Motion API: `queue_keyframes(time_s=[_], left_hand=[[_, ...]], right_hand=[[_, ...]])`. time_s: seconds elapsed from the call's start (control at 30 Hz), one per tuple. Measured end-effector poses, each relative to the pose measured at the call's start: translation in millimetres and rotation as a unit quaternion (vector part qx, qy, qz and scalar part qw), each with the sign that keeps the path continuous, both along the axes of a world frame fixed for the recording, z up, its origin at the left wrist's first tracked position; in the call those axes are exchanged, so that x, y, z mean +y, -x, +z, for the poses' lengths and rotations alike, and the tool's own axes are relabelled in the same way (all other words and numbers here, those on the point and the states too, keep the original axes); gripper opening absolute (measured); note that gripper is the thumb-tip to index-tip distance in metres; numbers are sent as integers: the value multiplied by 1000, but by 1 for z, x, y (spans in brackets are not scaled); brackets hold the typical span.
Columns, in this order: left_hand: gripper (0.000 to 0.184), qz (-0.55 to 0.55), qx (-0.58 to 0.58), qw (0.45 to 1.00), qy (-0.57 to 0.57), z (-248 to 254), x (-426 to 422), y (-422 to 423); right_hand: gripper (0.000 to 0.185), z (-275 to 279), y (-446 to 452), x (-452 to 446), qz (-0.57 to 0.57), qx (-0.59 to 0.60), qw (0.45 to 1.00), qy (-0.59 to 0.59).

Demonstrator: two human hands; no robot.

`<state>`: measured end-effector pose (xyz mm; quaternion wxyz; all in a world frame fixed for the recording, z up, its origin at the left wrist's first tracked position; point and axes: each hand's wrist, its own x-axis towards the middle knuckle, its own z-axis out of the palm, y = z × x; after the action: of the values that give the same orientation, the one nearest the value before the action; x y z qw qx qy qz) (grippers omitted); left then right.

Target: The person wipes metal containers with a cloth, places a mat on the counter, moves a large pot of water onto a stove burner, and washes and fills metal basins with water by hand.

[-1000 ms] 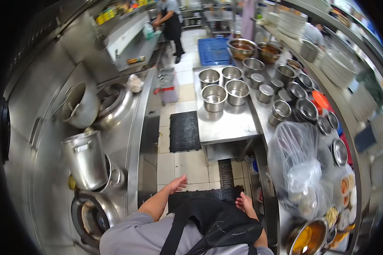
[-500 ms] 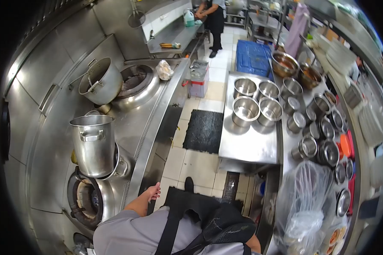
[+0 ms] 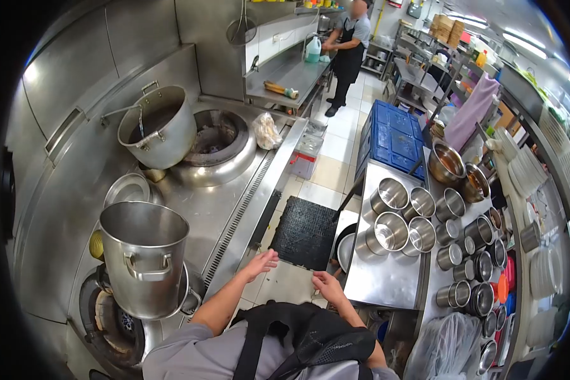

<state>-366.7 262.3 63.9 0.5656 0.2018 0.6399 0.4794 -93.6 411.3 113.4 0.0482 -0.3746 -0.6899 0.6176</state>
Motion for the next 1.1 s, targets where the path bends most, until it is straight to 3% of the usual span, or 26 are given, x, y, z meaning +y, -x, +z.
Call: queue_keyframes(time_s=[0.13,0.33,0.53,0.7,0.73,0.8,0.93,0.97,1.03,1.1], left_hand=[[67,69,-70,993,-67,16,5,9],[59,204,-169,961,-74,12,-14,41],[50,349,-118,926,-81,56,38,102],[51,317,35,946,-56,89,137,148],[52,291,80,950,-80,101,149,151],[51,220,222,949,-25,97,163,156],[49,201,237,949,51,108,158,148],[49,198,272,941,39,87,150,147],[50,195,287,932,110,92,148,141],[49,215,270,932,111,86,152,139]], right_hand=[[36,-20,36,20,73,-19,996,52],[31,-56,100,95,59,-14,990,126],[29,-64,204,202,103,-14,986,134],[26,-49,280,289,171,8,977,125],[25,-46,293,304,174,13,977,126],[26,-32,318,330,182,13,977,108],[28,-8,347,358,165,44,979,109],[33,-6,350,361,159,43,980,109],[32,-10,349,362,148,44,981,118],[30,-23,345,355,163,38,979,115]])
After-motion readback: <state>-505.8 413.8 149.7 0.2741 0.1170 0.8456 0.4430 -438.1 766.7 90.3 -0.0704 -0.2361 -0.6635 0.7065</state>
